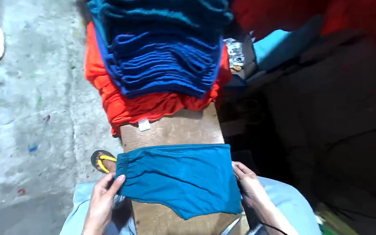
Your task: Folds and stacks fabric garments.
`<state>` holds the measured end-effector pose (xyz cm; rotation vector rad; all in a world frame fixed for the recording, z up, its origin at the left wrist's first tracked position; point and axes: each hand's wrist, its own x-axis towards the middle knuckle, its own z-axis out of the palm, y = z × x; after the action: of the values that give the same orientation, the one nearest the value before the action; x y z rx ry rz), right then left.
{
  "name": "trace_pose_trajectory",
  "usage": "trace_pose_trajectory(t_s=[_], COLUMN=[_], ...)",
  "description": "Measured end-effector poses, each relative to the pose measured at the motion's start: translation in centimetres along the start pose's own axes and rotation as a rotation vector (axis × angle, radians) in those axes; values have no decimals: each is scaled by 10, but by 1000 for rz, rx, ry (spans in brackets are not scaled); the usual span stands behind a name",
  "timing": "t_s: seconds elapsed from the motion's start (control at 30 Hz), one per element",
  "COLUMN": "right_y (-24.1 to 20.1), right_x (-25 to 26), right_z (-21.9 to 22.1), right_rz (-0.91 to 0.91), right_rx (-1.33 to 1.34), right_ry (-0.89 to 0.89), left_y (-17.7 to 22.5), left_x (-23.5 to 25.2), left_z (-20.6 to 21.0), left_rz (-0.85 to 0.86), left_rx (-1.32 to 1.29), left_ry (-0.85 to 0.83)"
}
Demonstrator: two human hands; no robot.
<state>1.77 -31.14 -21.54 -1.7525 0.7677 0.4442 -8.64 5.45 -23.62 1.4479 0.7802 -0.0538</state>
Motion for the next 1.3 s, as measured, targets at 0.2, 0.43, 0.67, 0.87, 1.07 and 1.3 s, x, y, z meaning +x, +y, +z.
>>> trace_pose_trajectory(t_s=[0.2,0.43,0.67,0.87,1.07,1.3], right_y=[17,17,20,23,24,32], right_x=[6,13,9,11,-11,4], right_z=[-5,-5,-14,-20,-30,-38], right_rz=[-289,-222,-232,-284,-421,-539], right_rx=[85,281,181,86,-135,-95], right_ry=[35,49,-53,-34,-116,-157], left_y=[10,10,17,9,16,28], left_x=[2,2,-4,-2,20,26], left_z=[-5,-13,1,2,0,16], left_rz=[-3,-17,-10,-42,-113,21], left_rx=[170,198,105,23,-20,148], left_ry=[0,2,40,56,-44,52])
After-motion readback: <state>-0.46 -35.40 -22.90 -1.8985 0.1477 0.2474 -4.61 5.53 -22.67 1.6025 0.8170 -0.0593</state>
